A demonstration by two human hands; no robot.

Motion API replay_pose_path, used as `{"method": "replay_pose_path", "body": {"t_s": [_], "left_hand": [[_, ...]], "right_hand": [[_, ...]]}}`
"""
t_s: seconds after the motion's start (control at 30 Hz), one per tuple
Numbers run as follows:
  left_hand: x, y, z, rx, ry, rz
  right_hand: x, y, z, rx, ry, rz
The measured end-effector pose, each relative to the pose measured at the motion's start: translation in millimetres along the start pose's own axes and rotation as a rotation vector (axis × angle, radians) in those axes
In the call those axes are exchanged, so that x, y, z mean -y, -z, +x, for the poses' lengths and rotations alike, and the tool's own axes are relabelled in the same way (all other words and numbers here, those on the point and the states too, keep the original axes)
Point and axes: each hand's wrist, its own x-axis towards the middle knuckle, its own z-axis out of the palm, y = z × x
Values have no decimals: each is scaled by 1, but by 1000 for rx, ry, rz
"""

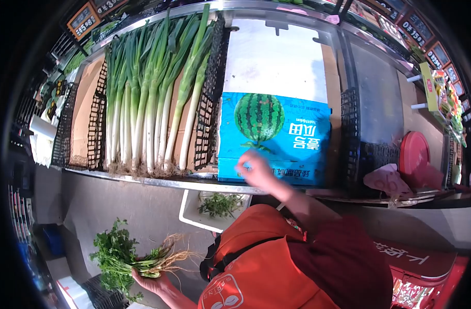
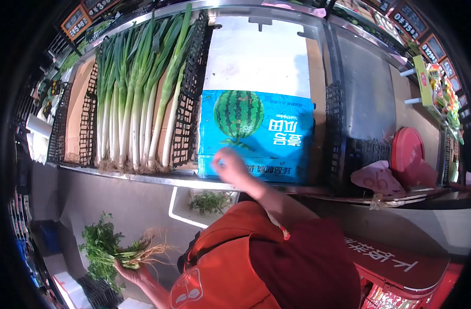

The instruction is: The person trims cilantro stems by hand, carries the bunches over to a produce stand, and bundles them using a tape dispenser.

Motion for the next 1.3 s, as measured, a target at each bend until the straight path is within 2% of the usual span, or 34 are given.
{"method": "replay_pose_path", "body": {"t_s": [0.03,0.07,0.1,0.13,0.17,0.2,0.27,0.33,0.37,0.47,0.5,0.6,0.63,0.73,0.77,0.87,0.9,0.93,1.0,1.07,1.1,1.17,1.23,1.3], "left_hand": [[0,-1,0,2,10,-4],[1,-2,1,-1,19,-9],[1,-1,1,22,37,-3],[1,-1,1,43,56,5],[0,0,1,64,70,13],[0,1,3,34,71,18],[2,1,8,44,64,10],[5,-5,10,9,42,14],[6,-6,12,12,49,1],[7,-11,14,9,71,-39],[8,-14,12,56,88,-44],[8,-15,11,80,96,-51],[8,-15,10,70,108,-68],[7,-9,10,35,99,-85],[6,-7,9,20,90,-84],[3,-15,-4,30,72,-110],[3,-15,-3,30,67,-114],[3,-15,-5,30,60,-117],[1,-18,-9,25,68,-105],[0,-16,-8,13,70,-111],[1,-19,-9,-15,51,-91],[2,-22,-13,-14,40,-67],[3,-26,-14,-28,16,-68],[4,-22,-12,-49,10,-71]], "right_hand": [[-31,20,4,-116,-22,-5],[-36,54,11,-244,-122,-254],[-72,84,11,-356,-174,-366],[-102,116,6,-518,-53,-493],[-95,141,6,-638,-344,-616],[-132,172,-4,-615,-223,-899],[-218,200,-31,-670,-420,-892],[-205,212,-20,-606,-730,-463],[-152,216,0,-441,-991,-77],[-153,227,4,-304,-826,-53],[-139,232,10,-231,-930,-13],[-191,242,1,-234,-636,-373],[-218,242,-4,-293,-704,-413],[-202,229,4,-362,-743,-347],[-165,227,12,-287,-743,-74],[-197,248,8,-200,-694,120],[-202,250,6,-189,-577,158],[-181,252,5,-88,-249,83],[-191,252,7,33,98,-53],[-136,238,38,-61,-882,750],[-132,237,42,-46,-877,735],[-159,248,31,102,-421,459],[-154,250,32,146,90,102],[-110,252,35,42,2,274]]}}
